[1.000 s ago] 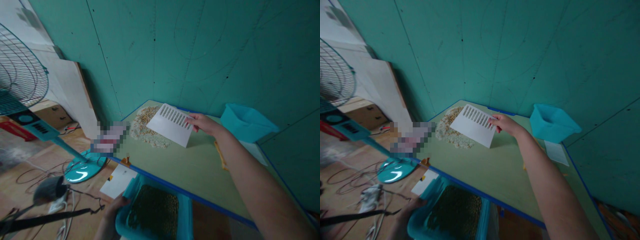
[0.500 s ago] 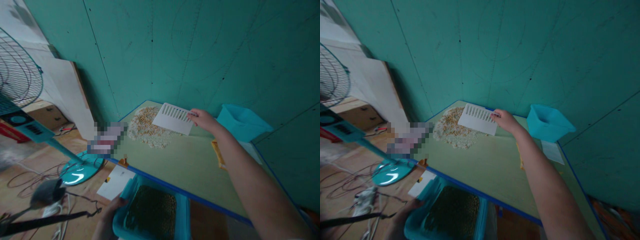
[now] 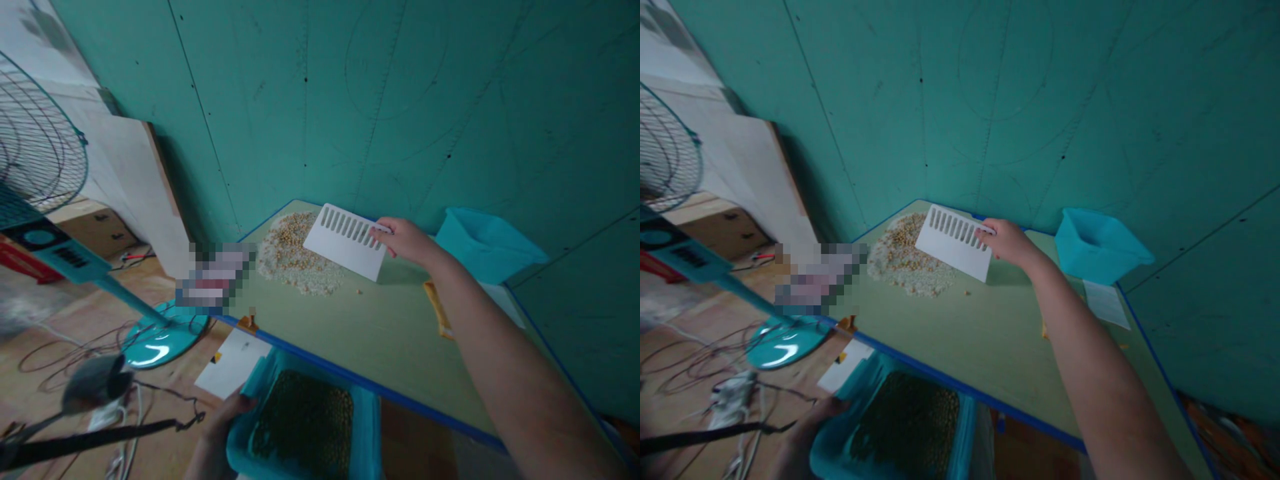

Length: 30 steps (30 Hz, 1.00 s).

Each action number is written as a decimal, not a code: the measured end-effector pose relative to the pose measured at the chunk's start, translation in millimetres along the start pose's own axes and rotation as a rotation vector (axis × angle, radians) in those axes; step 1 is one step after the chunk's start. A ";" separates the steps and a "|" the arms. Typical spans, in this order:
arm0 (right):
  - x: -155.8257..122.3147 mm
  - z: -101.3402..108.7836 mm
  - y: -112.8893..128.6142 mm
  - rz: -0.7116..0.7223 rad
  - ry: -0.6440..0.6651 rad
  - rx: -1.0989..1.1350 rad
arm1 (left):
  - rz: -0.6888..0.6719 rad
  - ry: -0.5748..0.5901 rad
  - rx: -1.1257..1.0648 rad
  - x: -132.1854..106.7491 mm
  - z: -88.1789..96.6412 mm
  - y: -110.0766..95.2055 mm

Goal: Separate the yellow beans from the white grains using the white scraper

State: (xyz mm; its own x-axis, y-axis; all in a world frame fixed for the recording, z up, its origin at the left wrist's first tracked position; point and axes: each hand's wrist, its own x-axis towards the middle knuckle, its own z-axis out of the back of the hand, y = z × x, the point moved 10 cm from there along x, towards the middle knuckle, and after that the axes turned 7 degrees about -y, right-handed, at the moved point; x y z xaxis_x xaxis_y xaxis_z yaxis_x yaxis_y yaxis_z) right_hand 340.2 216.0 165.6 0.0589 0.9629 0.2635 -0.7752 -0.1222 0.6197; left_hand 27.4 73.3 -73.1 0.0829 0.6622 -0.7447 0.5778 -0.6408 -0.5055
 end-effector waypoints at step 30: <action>-13.3 -40.3 29.4 0.063 0.326 0.361 | -0.082 -0.017 0.114 -11.0 -7.2 -10.8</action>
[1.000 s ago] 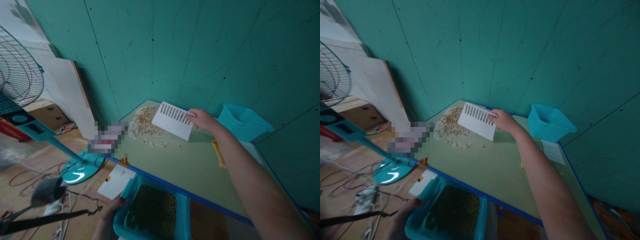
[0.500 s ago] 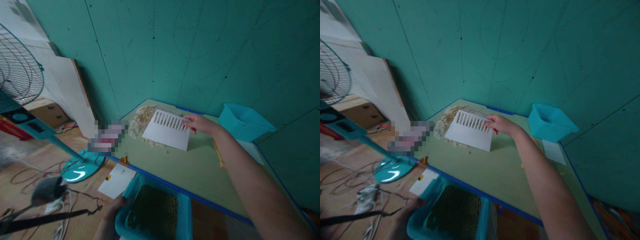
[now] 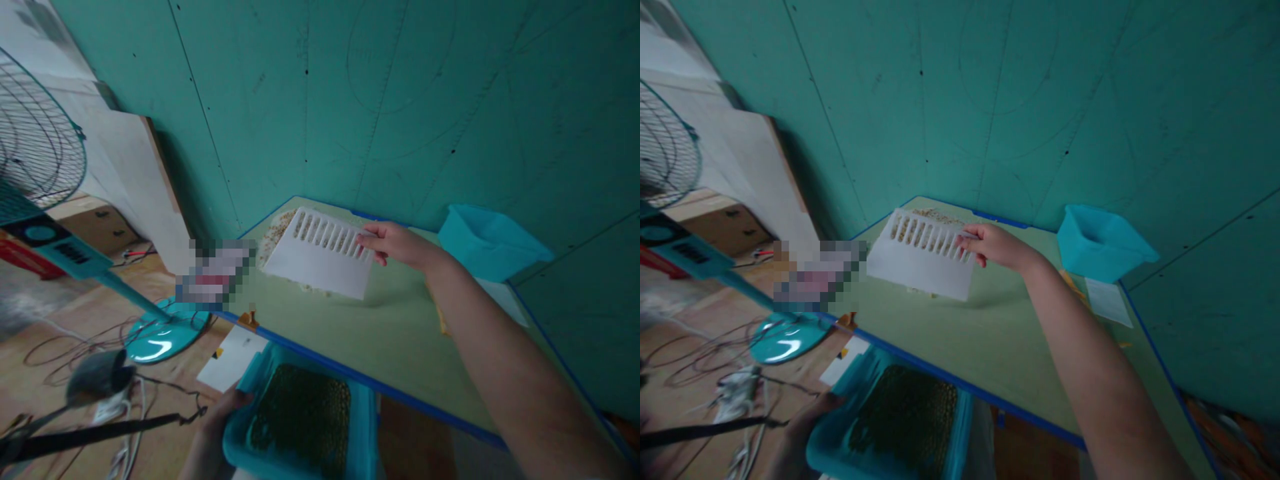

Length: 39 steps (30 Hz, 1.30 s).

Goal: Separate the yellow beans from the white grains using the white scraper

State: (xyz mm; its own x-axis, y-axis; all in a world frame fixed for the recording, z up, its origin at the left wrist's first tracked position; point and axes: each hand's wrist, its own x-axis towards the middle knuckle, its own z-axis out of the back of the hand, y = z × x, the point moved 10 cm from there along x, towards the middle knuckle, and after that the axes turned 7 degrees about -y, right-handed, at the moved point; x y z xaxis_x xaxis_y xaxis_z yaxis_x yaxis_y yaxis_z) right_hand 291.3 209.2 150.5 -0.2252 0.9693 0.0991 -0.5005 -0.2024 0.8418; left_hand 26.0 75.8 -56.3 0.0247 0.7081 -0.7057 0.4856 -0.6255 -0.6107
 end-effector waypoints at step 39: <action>2.9 -9.2 -13.9 -0.043 0.043 -0.149 | -0.030 0.053 0.014 2.1 -5.3 -0.3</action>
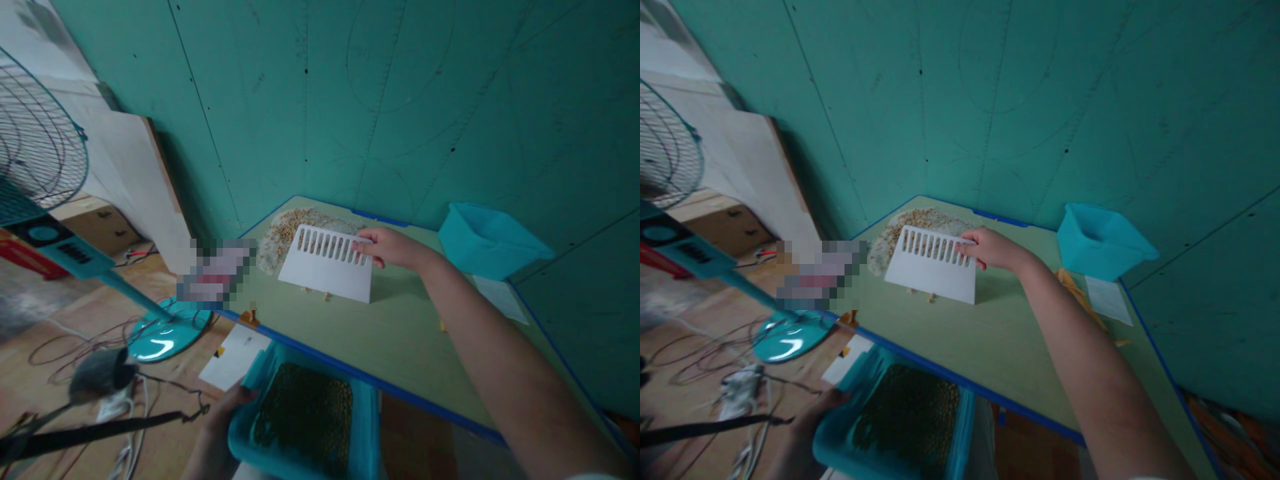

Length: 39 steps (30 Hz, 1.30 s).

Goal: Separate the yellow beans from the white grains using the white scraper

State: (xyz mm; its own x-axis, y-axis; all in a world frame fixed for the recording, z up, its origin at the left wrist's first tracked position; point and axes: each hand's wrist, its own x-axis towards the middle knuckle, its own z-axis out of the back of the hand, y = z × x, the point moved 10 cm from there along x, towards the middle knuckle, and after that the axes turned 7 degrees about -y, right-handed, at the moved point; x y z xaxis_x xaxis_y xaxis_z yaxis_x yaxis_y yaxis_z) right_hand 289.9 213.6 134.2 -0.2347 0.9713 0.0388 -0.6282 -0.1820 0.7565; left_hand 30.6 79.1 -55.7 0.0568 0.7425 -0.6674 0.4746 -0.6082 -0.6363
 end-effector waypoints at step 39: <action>-5.1 -17.8 9.3 0.017 0.135 0.007 | 0.029 -0.012 -0.023 -1.2 -0.6 1.8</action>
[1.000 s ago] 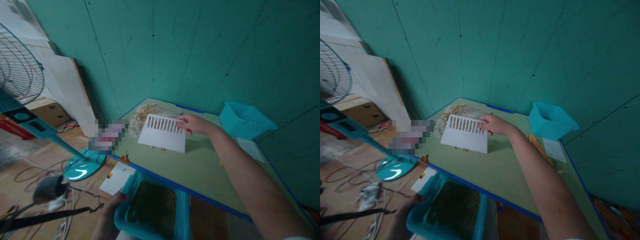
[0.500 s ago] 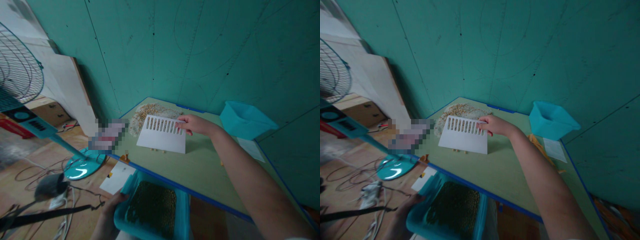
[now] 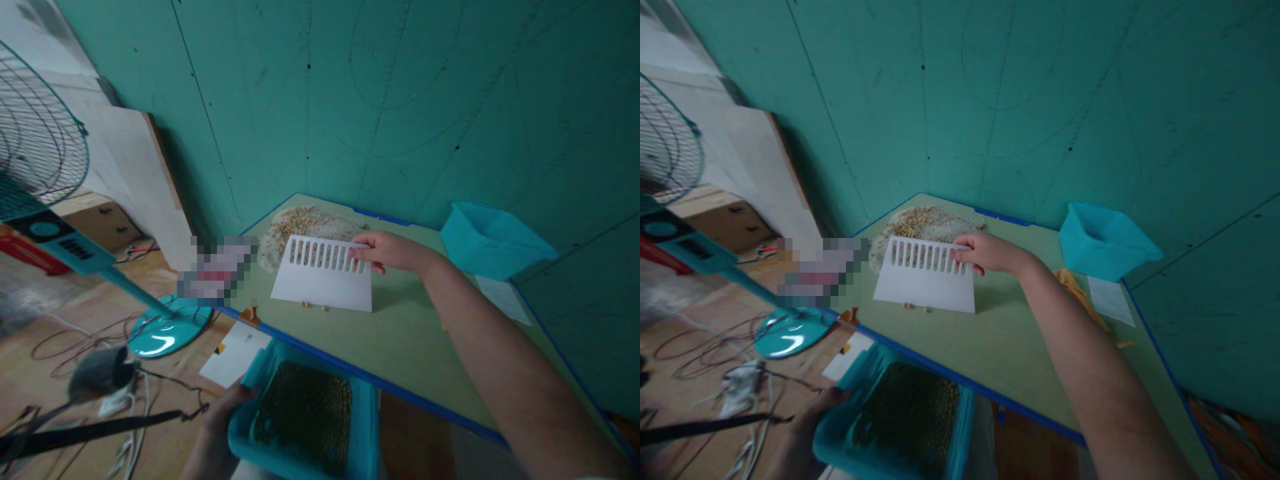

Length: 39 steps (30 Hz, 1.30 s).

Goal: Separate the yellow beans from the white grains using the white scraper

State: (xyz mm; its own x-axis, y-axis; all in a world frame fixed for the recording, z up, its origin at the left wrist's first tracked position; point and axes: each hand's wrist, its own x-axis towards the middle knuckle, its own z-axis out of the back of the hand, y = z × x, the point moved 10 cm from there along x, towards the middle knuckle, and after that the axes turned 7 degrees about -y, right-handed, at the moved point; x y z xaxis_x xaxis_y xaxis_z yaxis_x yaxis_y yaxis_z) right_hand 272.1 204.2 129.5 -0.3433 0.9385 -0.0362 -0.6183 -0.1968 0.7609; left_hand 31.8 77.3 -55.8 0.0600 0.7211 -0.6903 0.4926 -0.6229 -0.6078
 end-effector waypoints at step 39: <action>-33.3 -21.0 25.6 -0.082 0.251 -0.188 | 0.044 -0.035 -0.086 -6.1 0.5 2.0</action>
State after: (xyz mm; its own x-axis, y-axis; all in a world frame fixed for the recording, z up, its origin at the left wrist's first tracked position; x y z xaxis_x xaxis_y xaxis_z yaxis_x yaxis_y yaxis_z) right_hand 252.8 161.9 136.5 -0.4358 0.8589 -0.2690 -0.7629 -0.1940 0.6167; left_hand 32.1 71.5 -53.1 0.0536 0.6818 -0.7295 0.5631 -0.6240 -0.5418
